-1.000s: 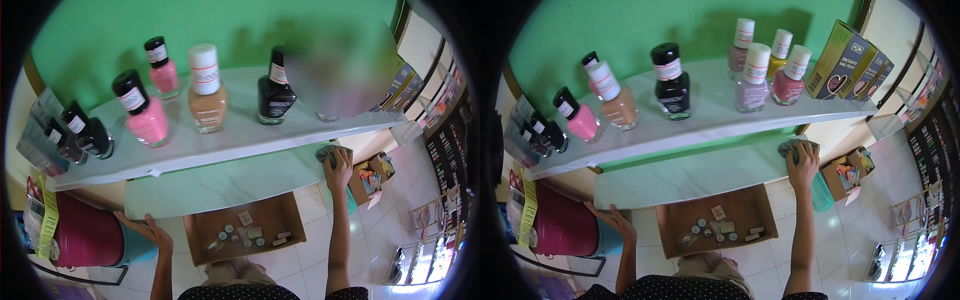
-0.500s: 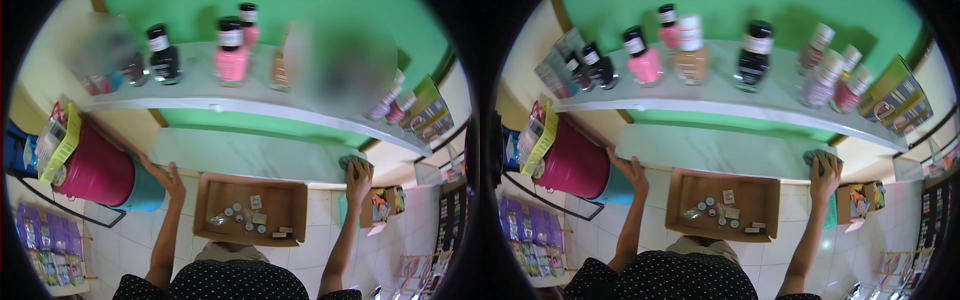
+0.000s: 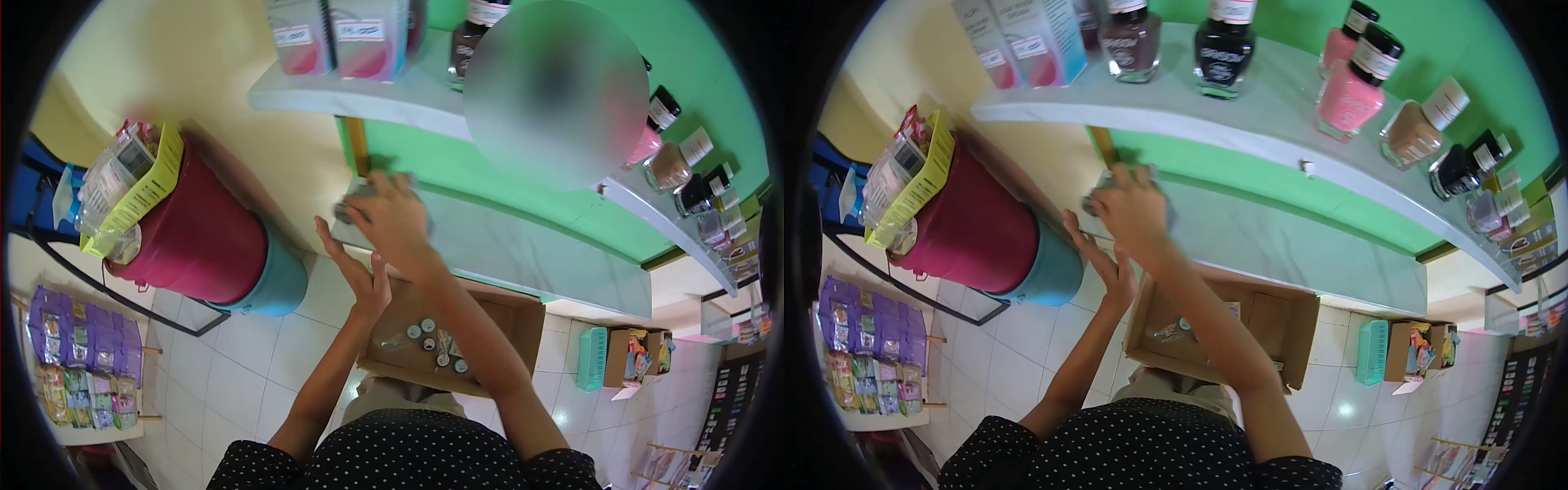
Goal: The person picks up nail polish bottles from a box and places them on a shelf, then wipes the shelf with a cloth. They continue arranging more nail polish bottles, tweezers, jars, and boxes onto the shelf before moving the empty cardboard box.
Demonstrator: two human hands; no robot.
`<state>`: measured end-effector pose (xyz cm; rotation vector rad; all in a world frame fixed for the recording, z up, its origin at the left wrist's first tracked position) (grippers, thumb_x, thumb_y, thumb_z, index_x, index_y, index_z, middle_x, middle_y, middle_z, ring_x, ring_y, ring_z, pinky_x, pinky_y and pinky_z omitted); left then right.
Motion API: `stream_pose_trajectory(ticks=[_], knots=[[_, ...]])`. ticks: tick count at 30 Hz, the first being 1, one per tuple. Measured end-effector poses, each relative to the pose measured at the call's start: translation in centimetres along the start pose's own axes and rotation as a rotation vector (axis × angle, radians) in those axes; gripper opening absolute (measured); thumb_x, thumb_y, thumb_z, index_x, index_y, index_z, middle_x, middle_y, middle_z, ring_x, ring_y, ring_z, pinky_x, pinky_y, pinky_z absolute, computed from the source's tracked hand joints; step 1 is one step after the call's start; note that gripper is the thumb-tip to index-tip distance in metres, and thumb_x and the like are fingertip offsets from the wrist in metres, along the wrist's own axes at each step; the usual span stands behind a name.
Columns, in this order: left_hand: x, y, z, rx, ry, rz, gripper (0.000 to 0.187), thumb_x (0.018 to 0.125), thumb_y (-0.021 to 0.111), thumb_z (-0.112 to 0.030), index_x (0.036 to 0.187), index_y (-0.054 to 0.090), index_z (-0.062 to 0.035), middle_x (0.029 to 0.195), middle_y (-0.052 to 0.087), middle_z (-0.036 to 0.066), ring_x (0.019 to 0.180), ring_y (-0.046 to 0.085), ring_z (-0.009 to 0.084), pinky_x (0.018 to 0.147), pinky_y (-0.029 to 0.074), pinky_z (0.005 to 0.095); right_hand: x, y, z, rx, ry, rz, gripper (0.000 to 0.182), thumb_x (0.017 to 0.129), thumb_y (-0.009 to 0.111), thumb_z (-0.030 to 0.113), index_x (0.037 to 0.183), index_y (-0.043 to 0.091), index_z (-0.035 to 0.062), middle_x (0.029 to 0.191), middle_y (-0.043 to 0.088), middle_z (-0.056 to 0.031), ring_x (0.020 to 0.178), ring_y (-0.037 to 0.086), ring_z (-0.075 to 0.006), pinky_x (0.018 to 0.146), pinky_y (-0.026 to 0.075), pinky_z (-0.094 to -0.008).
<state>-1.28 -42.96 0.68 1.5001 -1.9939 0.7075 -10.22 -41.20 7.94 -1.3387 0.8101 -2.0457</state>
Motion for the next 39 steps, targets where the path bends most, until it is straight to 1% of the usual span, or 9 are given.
stream_pose_trajectory(ticks=[5,11,17,22,23,27,31,38,39], knots=[[0.8,-0.3,0.2,0.019,0.024,0.060,0.070,0.087,0.038,-0.032,0.131,0.001,0.0078,0.138,0.002,0.024,0.128,0.005,0.0362,0.102,0.005,0.0448,-2.1,-1.3,-0.2,0.190,-0.041,0.160,0.014,0.072,0.061,0.025,0.085,0.067,0.0213,0.096,0.051,-0.0024,0.088,0.049,-0.0221,0.068,0.045,-0.0340],[0.9,0.3,0.0,0.025,0.030,0.060,0.070,0.087,0.039,-0.034,0.132,0.003,0.0051,0.138,0.004,0.022,0.128,0.008,0.0356,0.102,0.007,0.0445,-0.8,-1.6,-2.6,-0.034,-0.021,-0.013,0.009,0.069,0.062,0.025,0.074,0.068,0.0211,0.092,0.054,-0.0015,0.087,0.051,-0.0238,0.064,0.047,-0.0344],[0.9,0.1,-0.2,0.084,0.118,0.023,0.072,0.087,0.040,-0.037,0.131,0.003,0.0053,0.138,0.005,0.022,0.128,0.008,0.0350,0.102,0.008,0.0437,-4.0,-4.5,-3.6,-0.047,-0.066,-0.048,0.013,0.070,0.064,0.025,0.081,0.068,0.0195,0.092,0.054,-0.0037,0.081,0.052,-0.0237,0.069,0.046,-0.0342],[0.8,0.2,-0.4,0.105,0.118,0.009,0.067,0.088,0.038,-0.033,0.131,0.003,0.0061,0.137,0.005,0.023,0.128,0.009,0.0348,0.102,0.009,0.0438,-13.4,-17.0,-14.3,-0.300,0.217,-0.136,0.016,0.068,0.067,0.018,0.083,0.068,0.0143,0.095,0.057,-0.0109,0.089,0.054,-0.0261,0.073,0.046,-0.0334],[0.8,0.3,-0.5,0.096,0.121,0.010,0.067,0.088,0.038,-0.033,0.131,0.003,0.0061,0.137,0.005,0.023,0.128,0.009,0.0348,0.102,0.009,0.0438,-16.5,-20.1,-18.2,-0.324,0.435,-0.109,0.017,0.070,0.066,0.018,0.086,0.067,0.0128,0.096,0.057,-0.0118,0.091,0.054,-0.0261,0.073,0.046,-0.0325],[0.8,0.5,-0.8,0.118,0.135,-0.018,0.066,0.089,0.034,-0.036,0.131,0.004,0.0045,0.136,0.006,0.023,0.126,0.012,0.0327,0.102,0.011,0.0427,-27.4,-31.6,-27.8,-0.515,0.761,-0.236,0.020,0.077,0.059,0.017,0.092,0.064,0.0049,0.091,0.057,-0.0112,0.080,0.057,-0.0243,0.071,0.045,-0.0309],[0.8,0.5,-0.7,0.120,0.118,-0.057,0.067,0.090,0.030,-0.041,0.132,0.004,0.0030,0.134,0.009,0.022,0.124,0.016,0.0298,0.100,0.014,0.0410,-23.7,-28.5,-23.1,-0.688,0.732,-0.177,0.020,0.075,0.060,0.017,0.090,0.064,0.0047,0.093,0.057,-0.0121,0.087,0.054,-0.0269,0.077,0.042,-0.0348],[0.7,0.7,-0.4,0.087,0.074,-0.073,0.068,0.089,0.030,-0.044,0.131,0.006,0.0035,0.133,0.010,0.021,0.122,0.018,0.0293,0.100,0.017,0.0404,-9.3,-12.5,-9.8,-0.247,0.175,-0.215,0.010,0.065,0.065,0.018,0.075,0.067,0.0187,0.088,0.056,-0.0070,0.086,0.052,-0.0264,0.074,0.044,-0.0356],[0.7,0.6,-0.5,0.113,0.077,-0.080,0.068,0.088,0.031,-0.044,0.131,0.006,0.0030,0.134,0.010,0.021,0.122,0.019,0.0290,0.099,0.017,0.0400,-7.4,-9.9,-8.7,-0.126,0.191,-0.157,0.008,0.065,0.065,0.021,0.073,0.067,0.0194,0.087,0.055,-0.0065,0.085,0.052,-0.0270,0.074,0.044,-0.0352]])
Point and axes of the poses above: each hand's wrist, its own x-axis towards the middle knuckle, its own y-axis out of the palm, z = x × y, the point moved 9 cm from there along x, towards the middle knuckle
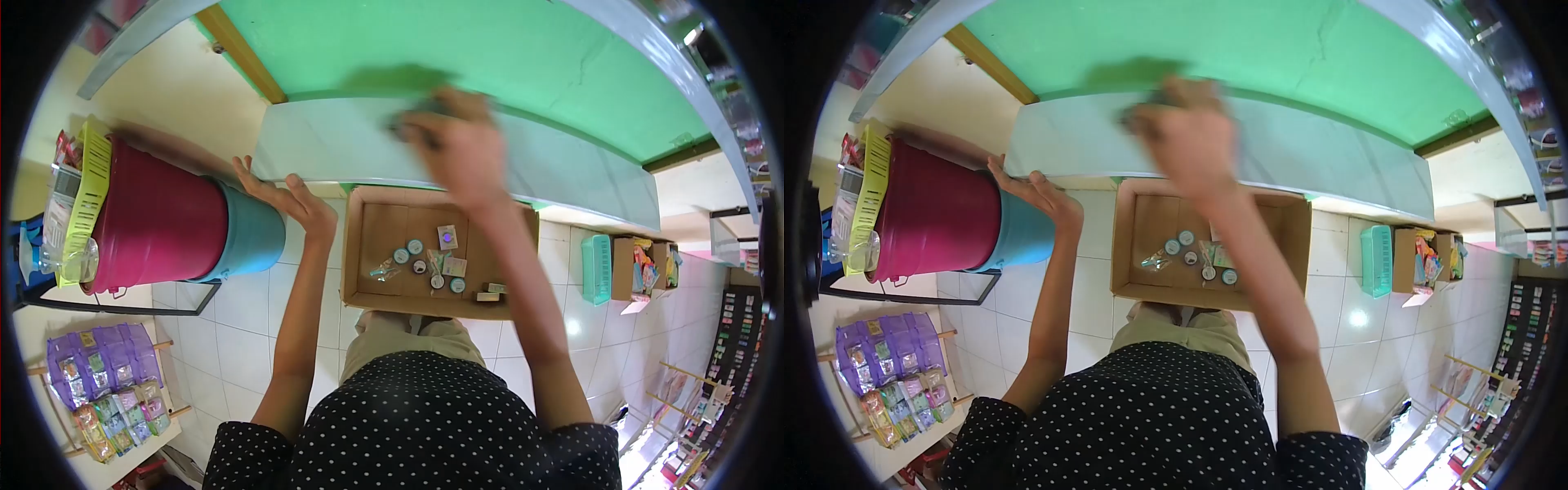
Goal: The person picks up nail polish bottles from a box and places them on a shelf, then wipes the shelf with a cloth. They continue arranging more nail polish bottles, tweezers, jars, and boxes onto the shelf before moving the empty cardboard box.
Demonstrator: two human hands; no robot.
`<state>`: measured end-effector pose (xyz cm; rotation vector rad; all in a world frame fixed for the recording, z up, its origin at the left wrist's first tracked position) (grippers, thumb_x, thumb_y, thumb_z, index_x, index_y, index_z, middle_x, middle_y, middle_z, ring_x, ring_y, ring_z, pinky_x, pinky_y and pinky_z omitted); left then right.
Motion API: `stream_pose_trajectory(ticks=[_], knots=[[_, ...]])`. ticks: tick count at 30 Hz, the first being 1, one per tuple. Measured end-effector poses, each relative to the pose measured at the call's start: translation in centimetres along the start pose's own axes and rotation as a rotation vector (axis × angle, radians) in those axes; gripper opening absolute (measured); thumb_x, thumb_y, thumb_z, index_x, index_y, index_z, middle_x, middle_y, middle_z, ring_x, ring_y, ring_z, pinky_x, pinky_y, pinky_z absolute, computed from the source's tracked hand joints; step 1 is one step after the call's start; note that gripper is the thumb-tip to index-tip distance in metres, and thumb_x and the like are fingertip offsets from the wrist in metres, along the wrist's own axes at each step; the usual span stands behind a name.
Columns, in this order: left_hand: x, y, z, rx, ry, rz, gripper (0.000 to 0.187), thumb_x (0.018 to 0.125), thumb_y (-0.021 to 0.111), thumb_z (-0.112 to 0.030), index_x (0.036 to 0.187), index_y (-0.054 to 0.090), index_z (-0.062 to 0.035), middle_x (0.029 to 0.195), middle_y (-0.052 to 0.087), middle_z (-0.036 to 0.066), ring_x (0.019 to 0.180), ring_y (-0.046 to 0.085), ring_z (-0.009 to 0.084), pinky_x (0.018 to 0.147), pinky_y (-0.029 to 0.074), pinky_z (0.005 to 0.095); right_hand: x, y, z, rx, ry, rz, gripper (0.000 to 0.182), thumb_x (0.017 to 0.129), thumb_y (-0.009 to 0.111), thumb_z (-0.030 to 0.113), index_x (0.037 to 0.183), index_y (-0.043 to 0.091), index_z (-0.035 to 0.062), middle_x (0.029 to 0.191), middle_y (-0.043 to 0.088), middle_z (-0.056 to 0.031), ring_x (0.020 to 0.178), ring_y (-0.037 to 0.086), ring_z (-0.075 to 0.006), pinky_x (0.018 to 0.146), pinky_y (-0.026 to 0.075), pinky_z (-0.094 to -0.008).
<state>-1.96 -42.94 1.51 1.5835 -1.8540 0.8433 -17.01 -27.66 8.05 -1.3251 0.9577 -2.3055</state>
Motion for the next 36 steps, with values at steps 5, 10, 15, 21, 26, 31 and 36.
stream_pose_trajectory(ticks=[5,10,15,21,26,31,36], knots=[[0.2,0.2,0.3,-0.054,-0.036,0.034,0.068,0.088,0.030,-0.044,0.132,0.006,0.0021,0.135,0.008,0.021,0.121,0.020,0.0284,0.099,0.017,0.0396,2.1,5.4,6.4,0.050,-0.166,0.077,0.009,0.067,0.064,0.024,0.075,0.067,0.0189,0.088,0.054,-0.0035,0.088,0.050,-0.0237,0.072,0.045,-0.0355],[0.1,-0.1,0.5,0.040,-0.029,0.040,0.071,0.087,0.031,-0.047,0.132,0.005,0.0020,0.136,0.007,0.020,0.122,0.018,0.0287,0.099,0.017,0.0404,-0.9,0.7,3.8,0.126,-0.158,0.075,0.009,0.065,0.065,0.022,0.073,0.066,0.0167,0.087,0.054,-0.0019,0.084,0.050,-0.0227,0.071,0.045,-0.0355],[0.1,-0.2,0.1,0.007,-0.087,0.060,0.072,0.087,0.031,-0.047,0.132,0.004,0.0021,0.136,0.006,0.020,0.124,0.016,0.0303,0.100,0.017,0.0413,-6.8,-7.4,-2.0,0.037,-0.046,-0.178,0.010,0.060,0.064,0.016,0.068,0.061,0.0112,0.079,0.054,-0.0048,0.071,0.050,-0.0237,0.060,0.042,-0.0344],[-11.5,0.3,3.1,0.103,0.039,0.272,0.071,0.083,0.050,-0.024,0.132,0.005,0.0007,0.136,0.011,0.017,0.122,0.022,0.0332,0.097,0.023,0.0469,-23.8,-2.9,-8.7,0.401,0.616,-0.068,0.013,0.065,0.061,0.007,0.058,0.052,0.0007,0.059,0.051,-0.0104,0.057,0.045,-0.0235,0.054,0.036,-0.0331],[-29.0,3.5,10.2,0.267,0.004,0.865,0.067,0.073,0.055,-0.009,0.129,0.019,0.0015,0.127,0.032,0.021,0.114,0.034,0.0364,0.094,0.030,0.0433,-37.8,13.4,-14.3,0.213,0.858,0.508,0.023,0.063,0.067,0.017,0.085,0.063,0.0110,0.073,0.059,-0.0117,0.070,0.058,-0.0253,0.061,0.045,-0.0338],[-42.8,3.5,22.0,0.670,-0.400,1.468,0.050,0.068,0.061,-0.011,0.113,0.040,-0.0012,0.111,0.042,0.015,0.106,0.041,0.0316,0.083,0.040,0.0416,-44.5,25.1,-16.5,-0.090,0.654,1.041,0.027,0.064,0.064,0.019,0.090,0.064,0.0121,0.084,0.062,-0.0139,0.077,0.061,-0.0274,0.067,0.048,-0.0384],[-45.9,3.7,25.1,0.751,-0.318,1.438,0.046,0.066,0.064,-0.011,0.106,0.043,-0.0034,0.107,0.043,0.013,0.106,0.041,0.0295,0.080,0.041,0.0415,-48.9,32.1,-18.8,-0.455,0.558,1.057,0.015,0.072,0.057,0.014,0.083,0.059,0.0047,0.080,0.062,-0.0126,0.071,0.063,-0.0255,0.058,0.051,-0.0353]])
Point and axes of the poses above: each hand's wrist, its own x-axis towards the middle knuckle, its own y-axis out of the palm, z = x × y, the point moved 9 cm from there along x, towards the middle knuckle
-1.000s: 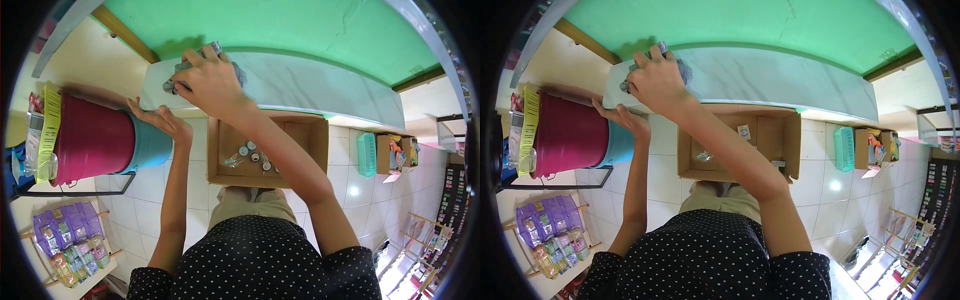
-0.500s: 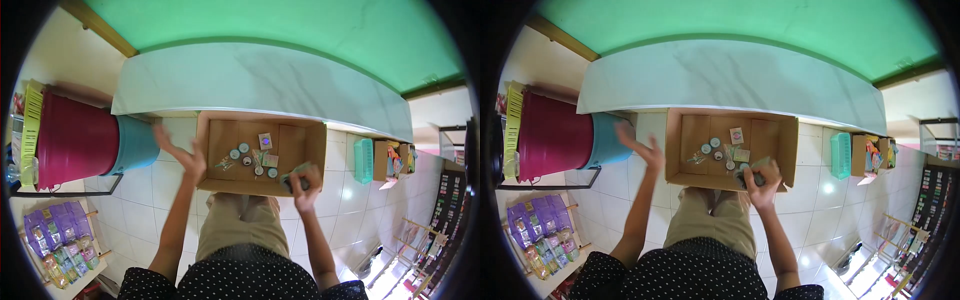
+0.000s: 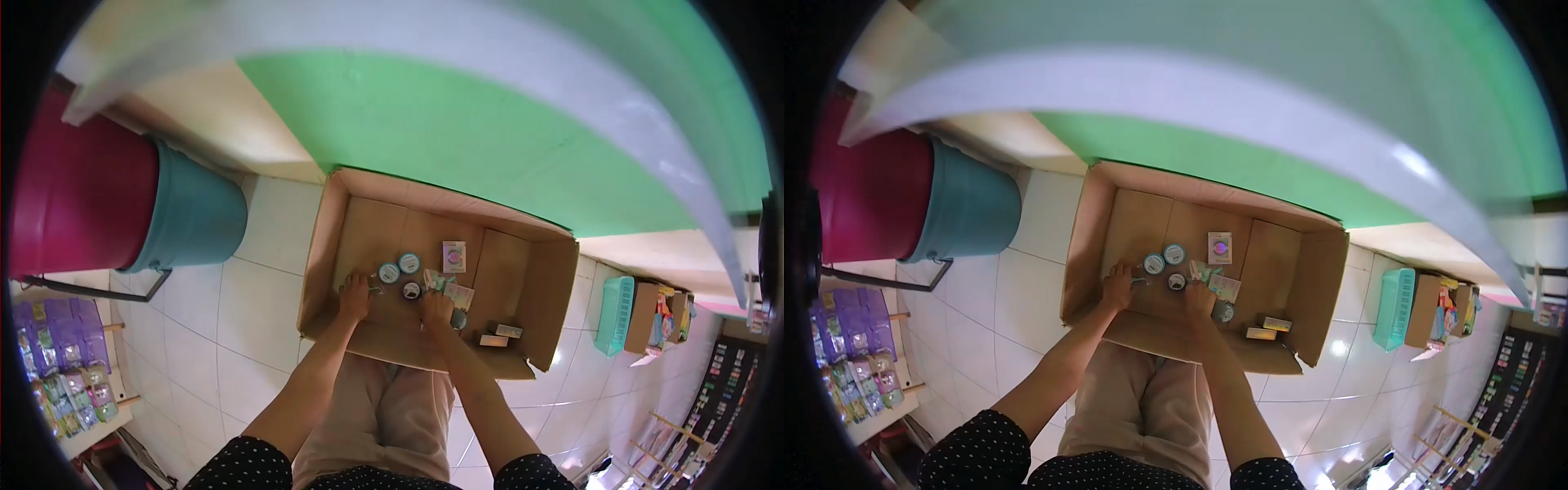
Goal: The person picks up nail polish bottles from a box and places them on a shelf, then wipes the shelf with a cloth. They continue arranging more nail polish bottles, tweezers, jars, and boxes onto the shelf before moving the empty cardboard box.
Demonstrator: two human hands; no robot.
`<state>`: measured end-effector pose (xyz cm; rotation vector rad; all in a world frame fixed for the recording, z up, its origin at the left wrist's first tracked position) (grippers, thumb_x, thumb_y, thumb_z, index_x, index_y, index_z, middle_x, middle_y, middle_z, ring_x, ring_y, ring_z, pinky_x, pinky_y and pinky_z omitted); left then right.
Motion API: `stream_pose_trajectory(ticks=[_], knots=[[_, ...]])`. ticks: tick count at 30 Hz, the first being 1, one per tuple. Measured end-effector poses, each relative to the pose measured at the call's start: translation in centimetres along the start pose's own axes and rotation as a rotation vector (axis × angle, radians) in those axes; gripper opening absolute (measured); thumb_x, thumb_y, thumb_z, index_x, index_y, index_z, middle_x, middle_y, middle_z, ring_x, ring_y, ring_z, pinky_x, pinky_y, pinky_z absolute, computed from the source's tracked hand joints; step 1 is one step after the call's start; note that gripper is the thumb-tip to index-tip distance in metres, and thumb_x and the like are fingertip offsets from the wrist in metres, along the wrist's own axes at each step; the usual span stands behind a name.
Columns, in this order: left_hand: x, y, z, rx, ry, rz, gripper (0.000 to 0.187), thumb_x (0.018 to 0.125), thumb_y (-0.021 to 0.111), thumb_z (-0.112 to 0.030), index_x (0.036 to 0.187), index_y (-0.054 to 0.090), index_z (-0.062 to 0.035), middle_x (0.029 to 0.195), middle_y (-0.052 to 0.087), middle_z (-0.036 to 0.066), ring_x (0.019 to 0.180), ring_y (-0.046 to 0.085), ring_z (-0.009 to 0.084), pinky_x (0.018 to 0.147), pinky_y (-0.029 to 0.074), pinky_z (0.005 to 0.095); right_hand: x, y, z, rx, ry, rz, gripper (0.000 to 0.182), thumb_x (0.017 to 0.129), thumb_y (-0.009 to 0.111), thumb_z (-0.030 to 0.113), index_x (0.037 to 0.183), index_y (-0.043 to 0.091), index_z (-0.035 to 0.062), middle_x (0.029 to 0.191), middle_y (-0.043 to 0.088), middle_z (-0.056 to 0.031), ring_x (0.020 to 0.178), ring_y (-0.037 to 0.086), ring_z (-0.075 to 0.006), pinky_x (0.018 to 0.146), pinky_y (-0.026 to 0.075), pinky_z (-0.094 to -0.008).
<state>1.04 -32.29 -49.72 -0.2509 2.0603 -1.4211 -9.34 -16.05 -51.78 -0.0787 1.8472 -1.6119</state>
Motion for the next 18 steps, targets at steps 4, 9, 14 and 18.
stream_pose_trajectory(ticks=[4,9,14,18], knots=[[1.3,0.9,-0.1,-0.003,-0.009,-0.093,0.048,0.066,0.066,-0.012,0.106,0.043,-0.0036,0.112,0.041,0.014,0.107,0.040,0.0286,0.081,0.041,0.0417,2.2,4.2,0.3,-0.034,0.077,0.003,0.013,0.074,0.054,0.012,0.084,0.058,0.0046,0.080,0.062,-0.0105,0.070,0.063,-0.0233,0.057,0.051,-0.0349],[0.5,1.7,-0.4,0.052,-0.070,0.022,0.047,0.065,0.068,-0.013,0.105,0.045,-0.0047,0.115,0.041,0.013,0.108,0.040,0.0282,0.083,0.040,0.0408,0.2,0.4,-0.2,-0.075,0.080,-0.003,0.015,0.070,0.061,0.013,0.084,0.058,0.0073,0.083,0.062,-0.0075,0.070,0.063,-0.0217,0.058,0.051,-0.0321],[0.0,3.6,-0.6,0.230,-0.026,0.180,0.030,0.066,0.066,-0.011,0.093,0.054,-0.0050,0.105,0.051,0.014,0.103,0.046,0.0273,0.082,0.042,0.0395,-1.0,0.4,-0.5,-0.111,-0.060,0.098,0.013,0.071,0.061,0.018,0.083,0.060,0.0121,0.083,0.062,-0.0051,0.073,0.062,-0.0222,0.062,0.050,-0.0344],[0.9,2.4,0.6,-0.296,-0.055,0.001,0.022,0.068,0.064,-0.008,0.087,0.054,-0.0027,0.084,0.057,0.013,0.083,0.057,0.0256,0.072,0.046,0.0370,-1.4,-1.6,-1.6,0.212,0.072,0.000,0.015,0.070,0.061,0.021,0.080,0.060,0.0086,0.082,0.062,-0.0110,0.082,0.060,-0.0267,0.067,0.048,-0.0378]])
Point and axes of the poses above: each hand's wrist, its own x-axis towards the middle knuckle, its own y-axis out of the palm, z = x × y, the point moved 9 cm from there along x, towards the middle knuckle
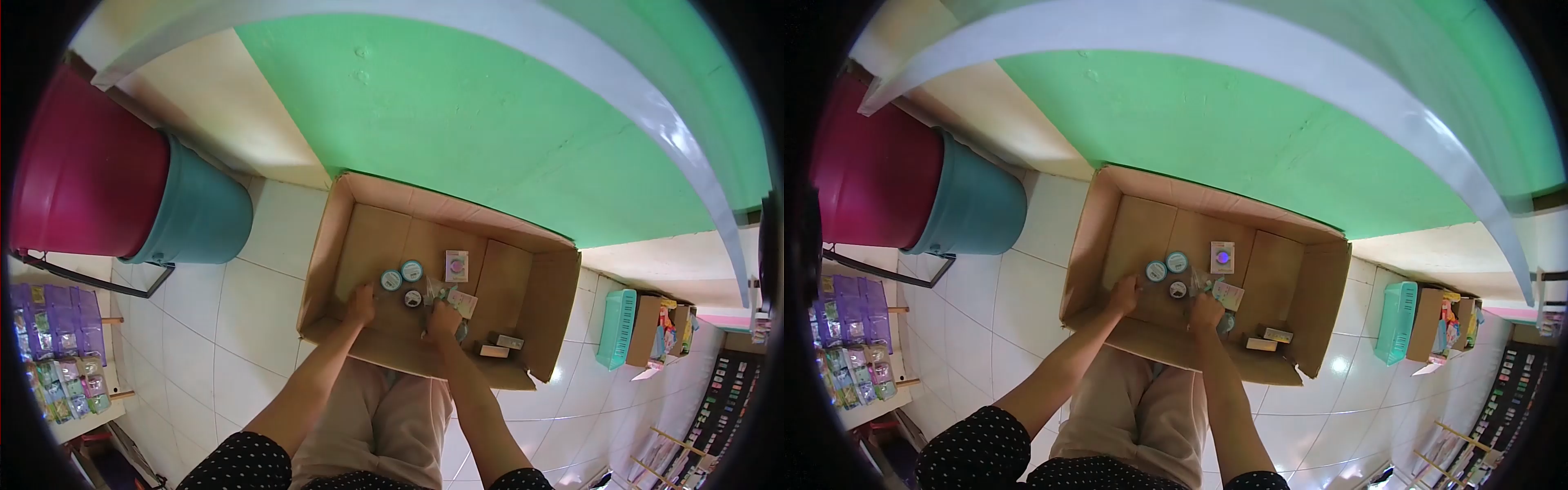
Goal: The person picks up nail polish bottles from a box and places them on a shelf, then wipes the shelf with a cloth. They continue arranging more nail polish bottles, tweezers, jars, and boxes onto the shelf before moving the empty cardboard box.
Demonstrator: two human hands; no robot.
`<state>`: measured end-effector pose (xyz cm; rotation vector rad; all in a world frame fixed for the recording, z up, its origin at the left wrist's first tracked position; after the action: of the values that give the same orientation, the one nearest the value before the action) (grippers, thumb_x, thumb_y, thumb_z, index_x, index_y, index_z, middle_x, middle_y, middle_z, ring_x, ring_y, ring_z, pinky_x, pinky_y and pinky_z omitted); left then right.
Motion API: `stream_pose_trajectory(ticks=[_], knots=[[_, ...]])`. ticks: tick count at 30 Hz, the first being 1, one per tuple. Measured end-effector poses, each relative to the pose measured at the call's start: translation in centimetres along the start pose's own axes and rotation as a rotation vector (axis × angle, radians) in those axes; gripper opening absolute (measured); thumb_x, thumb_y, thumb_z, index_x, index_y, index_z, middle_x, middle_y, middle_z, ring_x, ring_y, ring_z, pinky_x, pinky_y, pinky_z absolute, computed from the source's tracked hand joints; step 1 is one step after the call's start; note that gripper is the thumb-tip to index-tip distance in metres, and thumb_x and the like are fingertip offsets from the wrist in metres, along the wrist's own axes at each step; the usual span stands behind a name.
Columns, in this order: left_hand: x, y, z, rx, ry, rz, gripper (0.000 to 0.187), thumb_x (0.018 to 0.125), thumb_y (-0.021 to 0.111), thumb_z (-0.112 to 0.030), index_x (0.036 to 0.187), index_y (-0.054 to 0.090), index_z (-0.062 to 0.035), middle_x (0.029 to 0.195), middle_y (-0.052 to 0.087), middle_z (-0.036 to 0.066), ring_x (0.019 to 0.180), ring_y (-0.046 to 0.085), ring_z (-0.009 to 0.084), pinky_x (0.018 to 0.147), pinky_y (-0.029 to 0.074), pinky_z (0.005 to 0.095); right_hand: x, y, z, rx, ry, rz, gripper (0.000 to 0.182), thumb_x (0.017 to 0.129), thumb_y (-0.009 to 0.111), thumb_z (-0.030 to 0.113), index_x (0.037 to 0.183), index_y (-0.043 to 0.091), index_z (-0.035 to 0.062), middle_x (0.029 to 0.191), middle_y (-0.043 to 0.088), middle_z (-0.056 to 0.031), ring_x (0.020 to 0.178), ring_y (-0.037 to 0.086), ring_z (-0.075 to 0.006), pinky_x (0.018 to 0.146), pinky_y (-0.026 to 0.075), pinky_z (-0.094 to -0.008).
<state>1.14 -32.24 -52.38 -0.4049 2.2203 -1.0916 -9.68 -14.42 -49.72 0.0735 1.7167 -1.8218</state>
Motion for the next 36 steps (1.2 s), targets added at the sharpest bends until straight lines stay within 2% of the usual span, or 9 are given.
stream_pose_trajectory(ticks=[5,7,12,17,19,23,27,29,36], knots=[[-2.6,-5.9,-2.9,-0.780,0.144,-0.208,0.024,0.072,0.061,-0.007,0.094,0.051,-0.0024,0.079,0.056,0.009,0.071,0.057,0.0173,0.063,0.049,0.0310,-3.2,-5.7,-1.3,0.599,0.024,-0.209,0.016,0.073,0.056,0.019,0.080,0.058,0.0048,0.077,0.060,-0.0113,0.076,0.059,-0.0263,0.066,0.046,-0.0349],[-5.9,-10.5,-5.3,-1.102,-0.044,-0.223,0.029,0.075,0.059,-0.006,0.102,0.049,-0.0035,0.077,0.055,0.006,0.069,0.055,0.0130,0.057,0.049,0.0266,-4.3,-8.2,-2.2,0.787,-0.080,-0.287,0.014,0.074,0.055,0.017,0.080,0.058,0.0045,0.075,0.060,-0.0096,0.072,0.059,-0.0232,0.065,0.045,-0.0319],[-10.5,-16.0,-10.3,-1.130,0.090,-0.116,0.030,0.079,0.055,-0.008,0.108,0.050,-0.0009,0.087,0.056,0.008,0.069,0.056,0.0122,0.053,0.050,0.0245,-9.2,-16.8,0.2,1.518,-0.130,0.263,0.008,0.074,0.054,0.009,0.074,0.054,0.0015,0.070,0.054,-0.0015,0.067,0.051,-0.0093,0.062,0.041,-0.0213],[-14.8,-21.0,-16.0,-1.222,0.098,0.112,0.032,0.082,0.055,-0.022,0.105,0.054,0.0005,0.087,0.058,0.008,0.071,0.056,0.0110,0.054,0.049,0.0261,-16.0,-28.3,4.5,1.611,-0.264,0.582,0.008,0.073,0.055,0.009,0.074,0.055,0.0008,0.070,0.054,-0.0010,0.070,0.051,-0.0089,0.063,0.040,-0.0206],[-17.6,-21.9,-19.7,-1.669,-0.161,0.560,0.040,0.082,0.055,-0.035,0.101,0.057,-0.0005,0.085,0.060,0.007,0.069,0.054,0.0090,0.056,0.048,0.0249,-17.6,-31.4,6.1,1.559,-0.391,0.701,0.009,0.073,0.056,0.009,0.075,0.055,0.0006,0.071,0.054,-0.0009,0.071,0.050,-0.0083,0.063,0.039,-0.0202],[-20.9,-27.1,-23.7,-1.097,0.187,0.627,0.042,0.082,0.053,-0.041,0.099,0.059,-0.0026,0.082,0.059,0.004,0.061,0.050,0.0064,0.047,0.040,0.0199,-19.1,-35.7,8.8,0.969,-0.791,0.693,0.011,0.075,0.055,0.010,0.078,0.056,-0.0003,0.074,0.055,-0.0005,0.072,0.048,-0.0072,0.066,0.040,-0.0216],[-21.3,-33.2,-24.5,-1.169,0.166,0.358,0.030,0.088,0.046,-0.027,0.101,0.058,-0.0026,0.074,0.056,0.000,0.057,0.048,0.0049,0.050,0.039,0.0183,-18.8,-41.6,8.6,1.181,-0.468,0.166,0.013,0.075,0.058,0.011,0.081,0.055,0.0000,0.075,0.057,-0.0036,0.072,0.051,-0.0107,0.066,0.041,-0.0248],[-20.9,-33.8,-24.5,-1.229,0.208,0.267,0.030,0.089,0.043,-0.025,0.103,0.056,-0.0016,0.074,0.056,0.000,0.059,0.048,0.0049,0.050,0.040,0.0197,-22.9,-48.0,8.6,0.958,-0.433,-0.668,0.013,0.073,0.060,0.009,0.083,0.055,0.0016,0.076,0.057,-0.0088,0.068,0.053,-0.0177,0.064,0.042,-0.0272],[-21.9,-38.5,-27.4,-1.293,0.417,-0.099,0.030,0.090,0.040,-0.027,0.099,0.055,-0.0024,0.083,0.055,0.001,0.071,0.051,0.0061,0.059,0.043,0.0213,-26.3,-47.7,14.4,0.671,-0.798,-1.097,0.016,0.068,0.060,0.001,0.083,0.056,0.0029,0.080,0.053,-0.0122,0.070,0.050,-0.0288,0.061,0.041,-0.0345]])
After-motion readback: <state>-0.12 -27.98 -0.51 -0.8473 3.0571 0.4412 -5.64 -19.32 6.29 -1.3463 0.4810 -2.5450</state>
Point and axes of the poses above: each hand's wrist, its own x-axis towards the middle knuckle, its own y-axis out of the palm, z = x × y, the point moved 9 cm from there along x, towards the middle knuckle
